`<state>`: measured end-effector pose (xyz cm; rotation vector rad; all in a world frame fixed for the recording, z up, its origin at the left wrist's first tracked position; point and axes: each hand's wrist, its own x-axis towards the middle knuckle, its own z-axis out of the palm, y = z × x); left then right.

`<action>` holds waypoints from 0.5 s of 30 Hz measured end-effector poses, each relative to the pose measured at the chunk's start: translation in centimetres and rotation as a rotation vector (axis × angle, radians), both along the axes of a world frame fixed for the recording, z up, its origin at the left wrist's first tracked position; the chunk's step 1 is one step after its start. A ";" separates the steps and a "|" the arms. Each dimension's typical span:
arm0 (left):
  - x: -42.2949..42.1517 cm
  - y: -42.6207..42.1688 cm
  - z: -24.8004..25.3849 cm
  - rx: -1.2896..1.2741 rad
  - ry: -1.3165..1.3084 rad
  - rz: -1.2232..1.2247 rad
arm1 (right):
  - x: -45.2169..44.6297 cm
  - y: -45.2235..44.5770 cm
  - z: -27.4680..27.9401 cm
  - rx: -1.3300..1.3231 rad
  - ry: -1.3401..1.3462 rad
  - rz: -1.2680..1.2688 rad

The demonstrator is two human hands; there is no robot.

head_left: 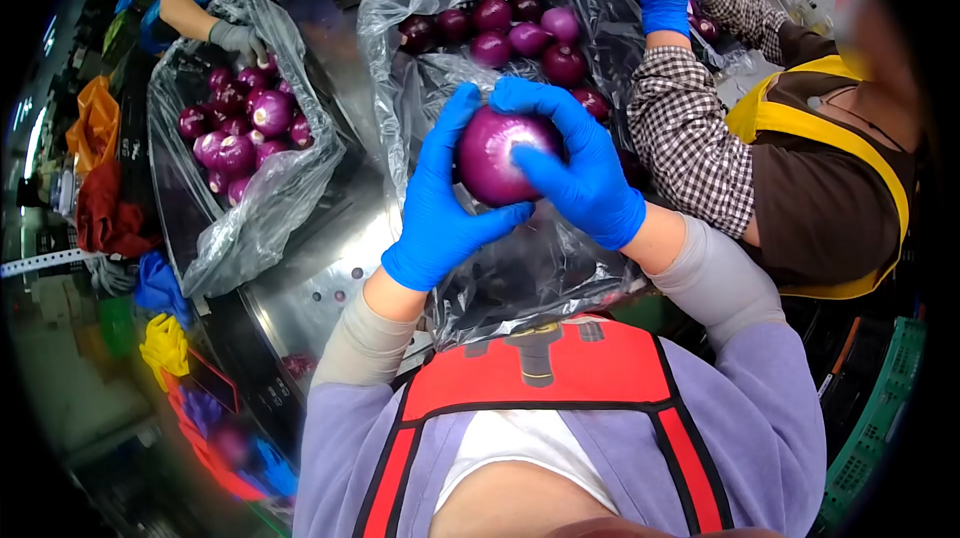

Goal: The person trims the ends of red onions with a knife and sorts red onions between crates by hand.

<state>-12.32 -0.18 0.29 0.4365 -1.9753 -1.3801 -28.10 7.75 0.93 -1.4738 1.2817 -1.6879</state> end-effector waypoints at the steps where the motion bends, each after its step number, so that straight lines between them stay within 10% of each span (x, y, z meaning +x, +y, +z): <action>1: 0.0 0.1 -0.1 -0.084 -0.016 -0.006 | -0.1 -0.2 -0.3 0.010 -0.064 -0.049; 8: 0.0 -0.3 0.4 -0.502 -0.008 0.182 | -0.9 0.2 2.5 0.593 -0.531 0.131; 15: -0.3 0.1 0.1 -0.392 0.119 0.306 | -0.1 0.0 1.1 0.041 -0.320 0.096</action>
